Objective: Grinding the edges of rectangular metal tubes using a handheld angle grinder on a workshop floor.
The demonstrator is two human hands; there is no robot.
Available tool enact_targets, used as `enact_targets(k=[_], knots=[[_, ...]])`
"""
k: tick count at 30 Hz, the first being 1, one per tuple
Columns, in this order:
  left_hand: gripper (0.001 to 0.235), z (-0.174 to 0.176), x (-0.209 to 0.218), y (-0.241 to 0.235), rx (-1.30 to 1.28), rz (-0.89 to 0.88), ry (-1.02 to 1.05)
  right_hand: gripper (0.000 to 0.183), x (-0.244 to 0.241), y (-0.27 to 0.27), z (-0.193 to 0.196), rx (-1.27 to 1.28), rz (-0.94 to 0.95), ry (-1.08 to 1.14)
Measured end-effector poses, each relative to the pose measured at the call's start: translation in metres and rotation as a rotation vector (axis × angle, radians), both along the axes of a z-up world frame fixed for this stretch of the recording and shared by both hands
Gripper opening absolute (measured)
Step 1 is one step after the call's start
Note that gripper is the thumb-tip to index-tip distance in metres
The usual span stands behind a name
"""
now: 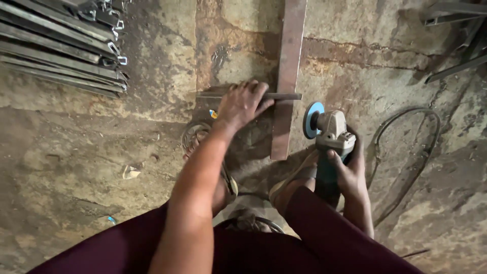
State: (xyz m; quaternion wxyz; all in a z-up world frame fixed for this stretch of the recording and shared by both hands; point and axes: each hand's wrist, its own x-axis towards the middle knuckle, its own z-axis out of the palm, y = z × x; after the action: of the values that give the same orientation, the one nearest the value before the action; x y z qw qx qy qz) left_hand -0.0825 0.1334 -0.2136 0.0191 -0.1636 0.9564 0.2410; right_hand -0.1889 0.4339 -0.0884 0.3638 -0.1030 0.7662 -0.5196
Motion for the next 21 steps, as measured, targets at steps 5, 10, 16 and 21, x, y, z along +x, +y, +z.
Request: enact_targets(k=[5, 10, 16, 21], knots=[[0.029, 0.014, -0.004, -0.003, 0.016, -0.111, 0.114, 0.076, 0.003, 0.007, -0.004, -0.066, -0.110, -0.084], [0.025, 0.028, -0.020, 0.005, 0.036, -0.050, 0.147, 0.078, -0.003, -0.003, -0.001, -0.013, -0.134, -0.072], [0.028, 0.011, -0.024, 0.006, -0.003, -0.022, 0.149, 0.089, -0.011, -0.037, 0.011, 0.234, 0.001, 0.088], [0.030, -0.002, -0.023, 0.007, -0.031, -0.015, 0.151, 0.101, 0.001, -0.048, 0.019, 0.466, 0.136, 0.226]])
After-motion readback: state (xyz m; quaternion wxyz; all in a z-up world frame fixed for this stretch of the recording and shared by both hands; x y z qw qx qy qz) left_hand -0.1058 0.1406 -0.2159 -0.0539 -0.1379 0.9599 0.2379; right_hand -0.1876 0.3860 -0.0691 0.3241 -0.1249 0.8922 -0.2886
